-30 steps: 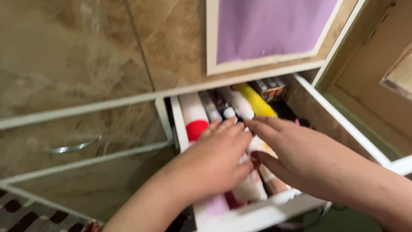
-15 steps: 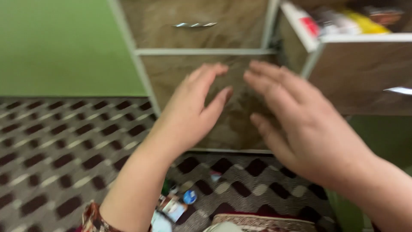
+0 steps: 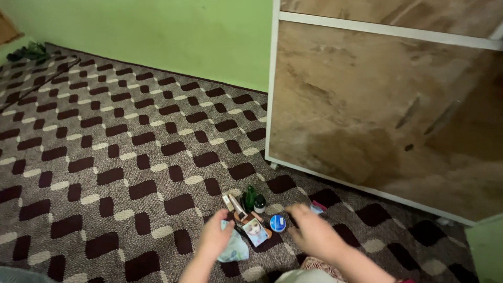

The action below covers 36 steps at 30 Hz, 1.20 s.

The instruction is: Picking up various cosmetic and personal care items from the floor and placing them into a drawer in a wooden cabinet.

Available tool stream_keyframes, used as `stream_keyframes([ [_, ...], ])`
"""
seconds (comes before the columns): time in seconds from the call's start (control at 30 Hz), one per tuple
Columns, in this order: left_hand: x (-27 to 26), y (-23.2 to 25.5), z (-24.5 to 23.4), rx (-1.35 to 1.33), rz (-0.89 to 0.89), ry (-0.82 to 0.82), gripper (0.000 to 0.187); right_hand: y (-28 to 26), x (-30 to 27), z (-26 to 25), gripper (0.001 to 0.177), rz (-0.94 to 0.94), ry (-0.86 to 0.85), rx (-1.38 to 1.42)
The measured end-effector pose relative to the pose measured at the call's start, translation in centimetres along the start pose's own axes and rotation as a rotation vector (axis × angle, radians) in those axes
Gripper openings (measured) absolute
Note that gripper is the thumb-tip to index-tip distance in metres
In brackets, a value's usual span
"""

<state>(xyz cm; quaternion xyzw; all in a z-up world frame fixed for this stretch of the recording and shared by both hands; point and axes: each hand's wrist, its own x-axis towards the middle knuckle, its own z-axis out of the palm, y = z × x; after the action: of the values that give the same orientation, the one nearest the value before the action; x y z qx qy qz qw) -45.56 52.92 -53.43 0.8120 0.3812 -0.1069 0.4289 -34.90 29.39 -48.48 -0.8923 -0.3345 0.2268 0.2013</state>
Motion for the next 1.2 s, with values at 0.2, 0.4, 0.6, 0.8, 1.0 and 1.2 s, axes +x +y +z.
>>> stream_keyframes([
  [0.2,12.7,-2.2,8.0,-0.193,0.027,0.114,0.064,7.7,11.2,10.1,0.045,-0.047,-0.127,0.058],
  [0.4,22.2,-0.8,11.4,-0.22,0.012,0.111,0.068,9.6,19.6,11.1,0.055,0.081,-0.347,-0.015],
  [0.6,30.2,-4.6,16.4,-0.304,0.163,0.195,0.051,9.0,25.2,13.0,0.077,0.167,-0.272,-0.045],
  [0.8,30.4,-5.2,17.4,-0.418,0.127,0.211,0.042,12.1,28.4,18.8,0.033,-0.044,-0.119,-0.15],
  [1.0,29.2,-3.5,15.5,-0.543,0.05,0.316,0.018,18.7,27.9,21.2,0.037,0.034,0.052,0.021],
  [1.2,23.3,0.3,11.7,-0.94,-0.025,0.256,0.024,18.3,21.7,11.7,0.028,0.328,0.103,0.375],
])
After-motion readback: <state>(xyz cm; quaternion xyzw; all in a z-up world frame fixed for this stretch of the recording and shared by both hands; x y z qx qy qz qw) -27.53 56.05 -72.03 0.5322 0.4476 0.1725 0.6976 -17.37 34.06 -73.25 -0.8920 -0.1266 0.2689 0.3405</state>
